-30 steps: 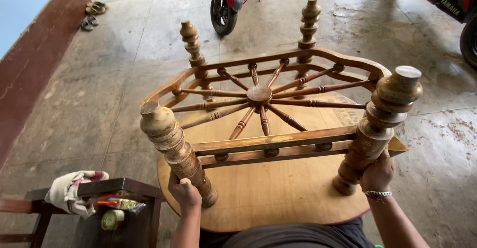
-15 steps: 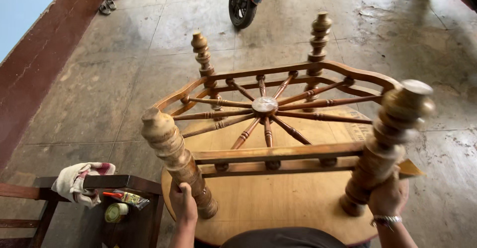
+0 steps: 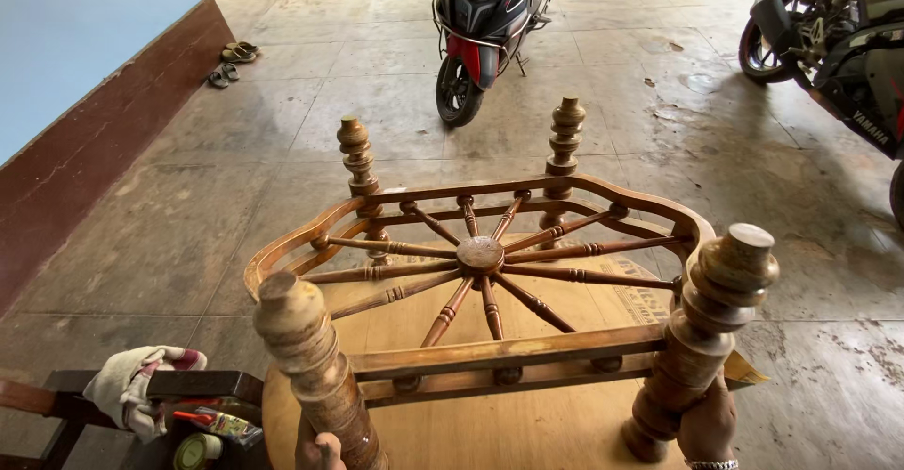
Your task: The person sands the wooden frame of a table by hand, rubbing a small sanding block over the legs, spokes, and outer edges of the piece.
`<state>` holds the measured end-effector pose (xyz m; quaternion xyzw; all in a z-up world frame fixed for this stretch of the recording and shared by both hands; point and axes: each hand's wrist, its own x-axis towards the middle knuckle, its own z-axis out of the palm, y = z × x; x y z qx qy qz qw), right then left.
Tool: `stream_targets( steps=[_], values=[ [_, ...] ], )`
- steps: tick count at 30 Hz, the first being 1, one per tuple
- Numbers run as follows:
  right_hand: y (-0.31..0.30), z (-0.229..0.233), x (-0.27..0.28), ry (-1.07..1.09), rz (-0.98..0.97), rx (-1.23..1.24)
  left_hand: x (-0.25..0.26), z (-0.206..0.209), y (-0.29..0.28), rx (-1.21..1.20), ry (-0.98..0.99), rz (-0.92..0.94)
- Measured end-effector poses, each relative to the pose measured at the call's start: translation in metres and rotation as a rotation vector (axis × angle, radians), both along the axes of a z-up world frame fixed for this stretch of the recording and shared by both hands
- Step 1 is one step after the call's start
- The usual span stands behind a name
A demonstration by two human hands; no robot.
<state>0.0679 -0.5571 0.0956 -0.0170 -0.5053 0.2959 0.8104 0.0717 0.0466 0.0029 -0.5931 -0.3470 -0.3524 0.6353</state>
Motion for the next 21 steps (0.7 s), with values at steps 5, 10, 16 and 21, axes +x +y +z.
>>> stream_targets(
  steps=[5,10,16,21],
  values=[
    [0.037,0.057,0.004,-0.108,0.253,-0.136,0.044,0.019,0.025,0.275,-0.325,0.156],
    [0.053,0.074,-0.027,-0.044,0.304,-0.039,0.067,0.028,0.029,0.448,-0.322,0.274],
    [0.026,0.065,-0.037,-0.141,0.254,-0.080,0.070,0.045,0.014,0.514,-0.303,0.402],
    [0.018,0.034,-0.064,-0.011,0.010,-0.026,-0.032,0.149,-0.032,2.178,0.176,2.204]
  ],
)
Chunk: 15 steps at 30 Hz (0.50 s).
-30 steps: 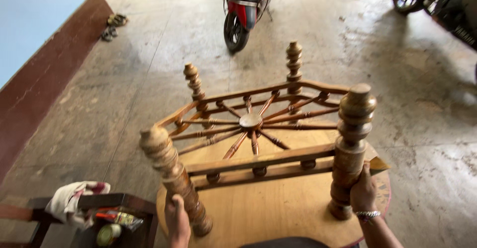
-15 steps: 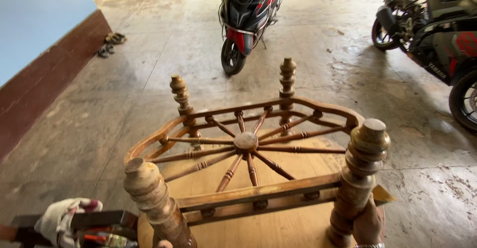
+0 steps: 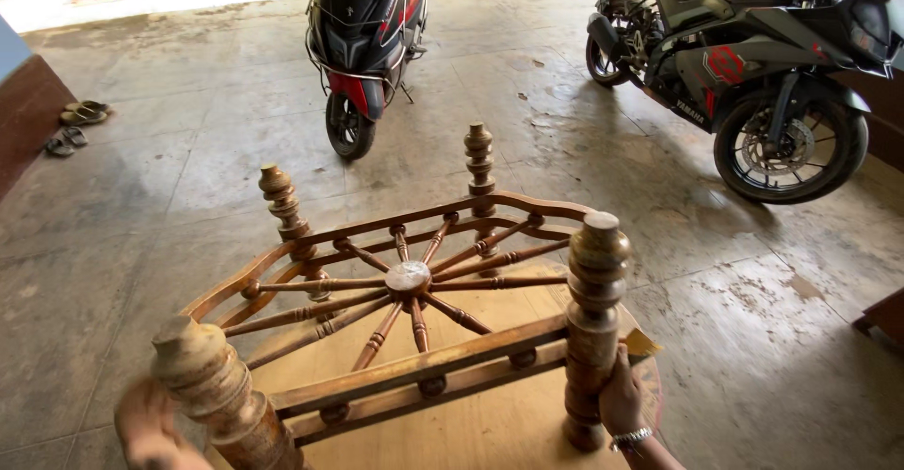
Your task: The person sands the wooden frame of a table by hand, rubbing a small sanding block over the legs, spokes, and outer edges of the piece.
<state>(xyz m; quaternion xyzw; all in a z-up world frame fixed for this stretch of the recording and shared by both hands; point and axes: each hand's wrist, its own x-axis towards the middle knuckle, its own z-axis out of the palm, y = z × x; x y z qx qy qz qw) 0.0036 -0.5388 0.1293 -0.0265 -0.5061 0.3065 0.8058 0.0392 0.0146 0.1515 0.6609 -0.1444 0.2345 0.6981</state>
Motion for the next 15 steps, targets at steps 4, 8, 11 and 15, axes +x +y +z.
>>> stream_targets(
  steps=[4,8,11,15],
  values=[
    [0.003,-0.038,-0.035,0.250,-0.757,-0.168,-0.005,0.064,-0.028,0.063,0.169,0.067],
    [0.038,-0.065,-0.065,0.352,-1.656,-1.032,0.003,0.047,-0.031,0.171,0.234,0.222],
    [0.063,-0.082,-0.082,0.152,-1.884,-1.407,0.024,0.014,-0.029,0.142,0.215,0.264],
    [0.093,-0.006,-0.057,-0.428,-2.137,-1.375,0.048,-0.027,-0.012,0.128,0.211,0.199]
  ],
)
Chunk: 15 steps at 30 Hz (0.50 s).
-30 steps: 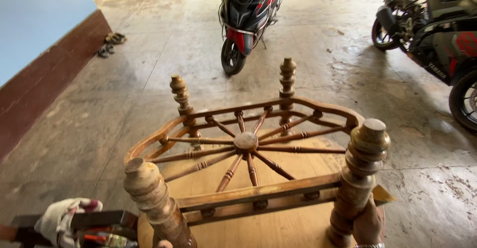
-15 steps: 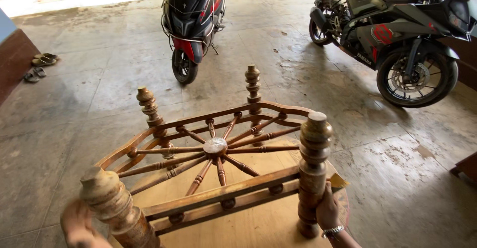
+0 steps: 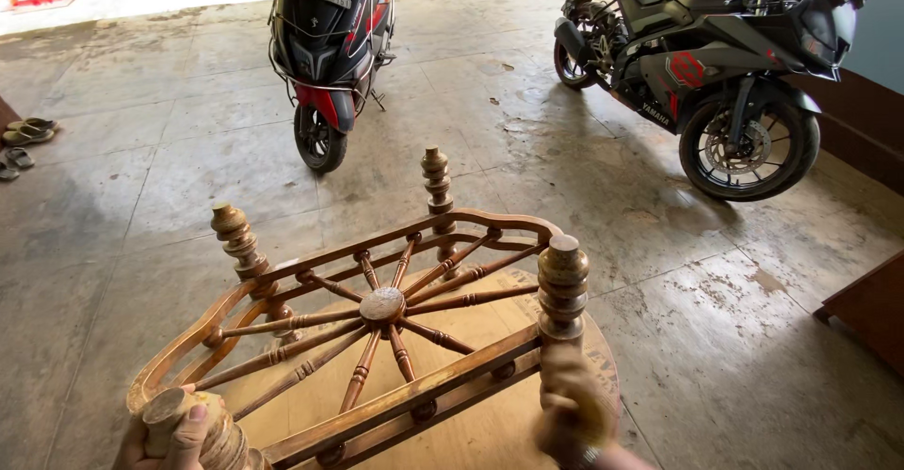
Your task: The person sands the wooden frame of a table by hand, rubbing a small sanding block over the legs, spokes, and outer edges of the piece.
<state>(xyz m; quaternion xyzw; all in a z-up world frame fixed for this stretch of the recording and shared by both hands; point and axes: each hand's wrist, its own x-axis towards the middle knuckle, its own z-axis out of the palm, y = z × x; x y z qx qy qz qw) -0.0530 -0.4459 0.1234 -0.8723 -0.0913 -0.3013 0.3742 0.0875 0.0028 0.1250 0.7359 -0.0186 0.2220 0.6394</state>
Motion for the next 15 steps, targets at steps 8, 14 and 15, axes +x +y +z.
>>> stream_targets(
  steps=[8,14,15],
  values=[
    [0.062,0.126,0.119,0.532,0.187,-0.374,0.052,-0.019,0.011,0.022,0.009,-0.021],
    [0.076,0.078,0.113,0.729,0.162,-0.563,0.083,-0.021,0.009,0.067,0.014,0.018],
    [0.073,0.069,0.111,0.681,0.170,-0.573,0.083,-0.023,0.004,0.074,0.013,0.047]
  ],
)
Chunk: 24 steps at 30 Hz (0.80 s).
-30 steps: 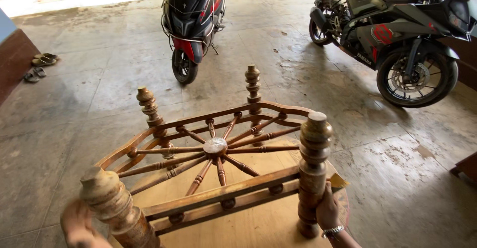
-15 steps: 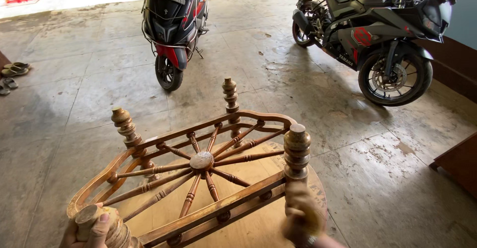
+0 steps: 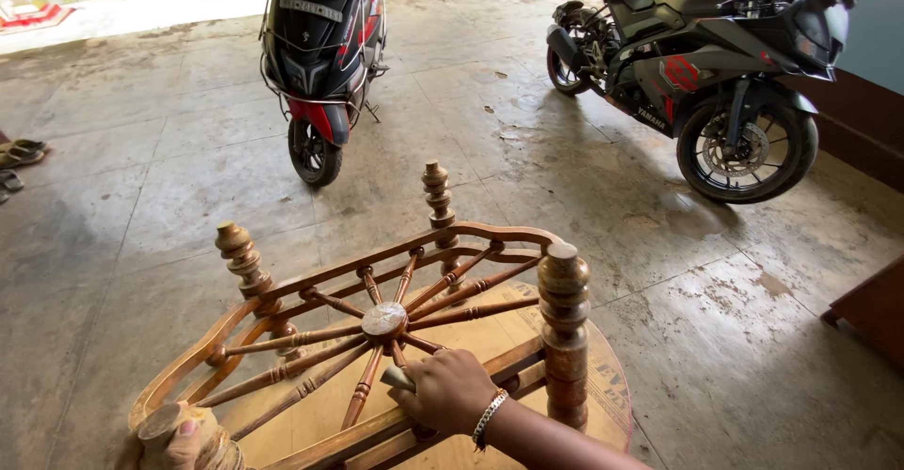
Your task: The person sands the wooden frame of a table by hand, rubbing a small sanding block over the legs, spokes, and outer edges of the piece.
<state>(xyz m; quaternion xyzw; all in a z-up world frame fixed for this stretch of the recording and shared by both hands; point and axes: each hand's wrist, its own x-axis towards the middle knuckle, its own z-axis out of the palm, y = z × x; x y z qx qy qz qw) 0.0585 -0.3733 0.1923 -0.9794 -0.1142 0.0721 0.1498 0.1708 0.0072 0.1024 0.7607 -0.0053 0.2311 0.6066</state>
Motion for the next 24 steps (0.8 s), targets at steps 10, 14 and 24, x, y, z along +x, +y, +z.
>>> stream_targets(
  steps=[10,14,24],
  values=[
    [0.001,-0.012,0.002,0.018,-0.044,0.053,-0.045,0.040,-0.154,0.763,-0.632,-0.273],
    [0.000,-0.005,0.000,0.078,-0.069,0.013,-0.039,0.065,-0.163,1.136,-0.087,-0.352],
    [-0.010,-0.016,0.038,-0.021,-0.068,0.338,-0.062,0.072,-0.171,1.089,0.514,-0.246]
  ],
)
